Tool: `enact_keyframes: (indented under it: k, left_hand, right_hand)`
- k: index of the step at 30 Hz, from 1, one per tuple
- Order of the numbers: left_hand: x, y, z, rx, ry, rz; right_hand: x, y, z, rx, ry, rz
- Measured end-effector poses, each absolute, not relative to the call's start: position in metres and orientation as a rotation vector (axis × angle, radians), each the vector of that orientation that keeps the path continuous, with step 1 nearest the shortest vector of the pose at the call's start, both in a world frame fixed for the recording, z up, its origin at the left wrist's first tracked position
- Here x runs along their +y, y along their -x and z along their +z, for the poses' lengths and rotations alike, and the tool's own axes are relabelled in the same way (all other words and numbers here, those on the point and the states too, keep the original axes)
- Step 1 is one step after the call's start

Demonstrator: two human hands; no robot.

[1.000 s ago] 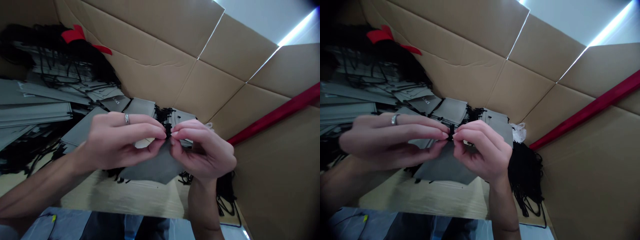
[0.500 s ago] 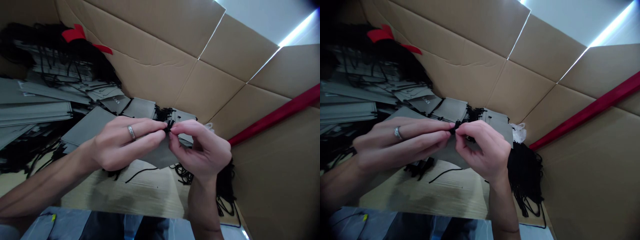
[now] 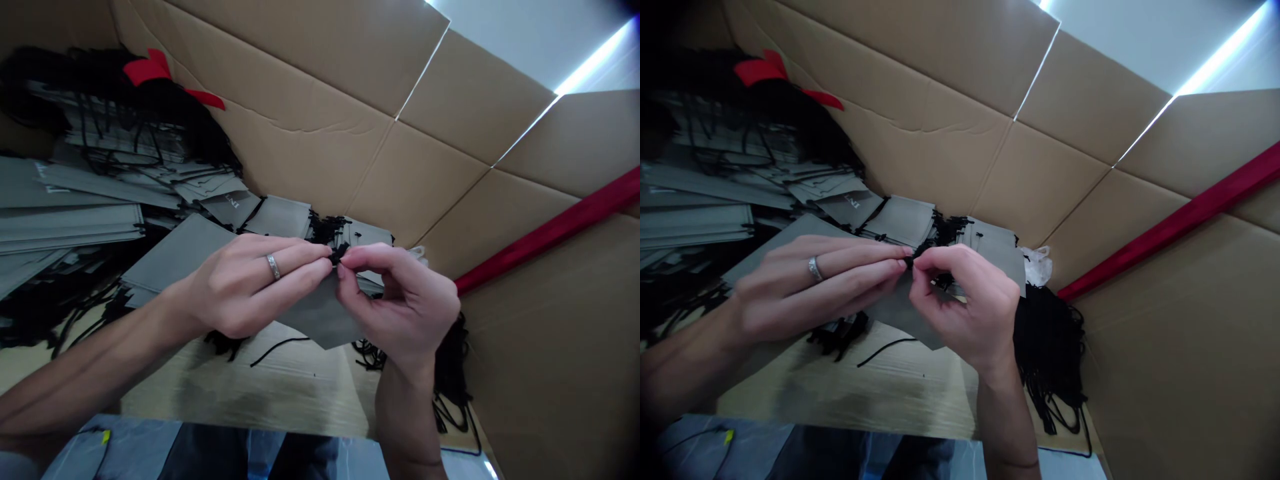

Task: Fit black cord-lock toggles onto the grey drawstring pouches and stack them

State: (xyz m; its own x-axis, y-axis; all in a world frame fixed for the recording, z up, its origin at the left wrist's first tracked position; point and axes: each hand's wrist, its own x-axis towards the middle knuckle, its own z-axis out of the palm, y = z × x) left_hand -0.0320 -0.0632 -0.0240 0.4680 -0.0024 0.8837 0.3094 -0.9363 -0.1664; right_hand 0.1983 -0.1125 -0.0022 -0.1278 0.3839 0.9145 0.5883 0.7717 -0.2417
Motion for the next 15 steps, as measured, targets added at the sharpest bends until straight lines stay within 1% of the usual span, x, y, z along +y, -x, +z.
enact_keyframes:
  k: [2,4,8,11,15]
  left_hand:
    - [-0.062,0.029,-0.02,-0.264,2.327,-1.442]
    - [-0.058,0.024,-0.016,-0.256,2.292,-1.565]
    - [-0.056,0.015,-0.011,-0.271,2.37,-1.792]
    - [-0.058,0.014,-0.008,-0.321,2.438,-1.87]
    - [-0.056,0.015,-0.008,-0.256,2.49,-1.929]
  right_hand:
    - [-0.111,-0.198,-0.002,-1.775,0.752,-0.221]
    - [-0.11,-0.198,-0.002,-1.789,0.723,-0.23]
    - [-0.107,-0.197,-0.001,-1.792,0.611,-0.21]
    - [-0.105,-0.196,0.0,-1.793,0.54,-0.208]
    - [-0.105,-0.196,0.0,-1.781,0.519,-0.216]
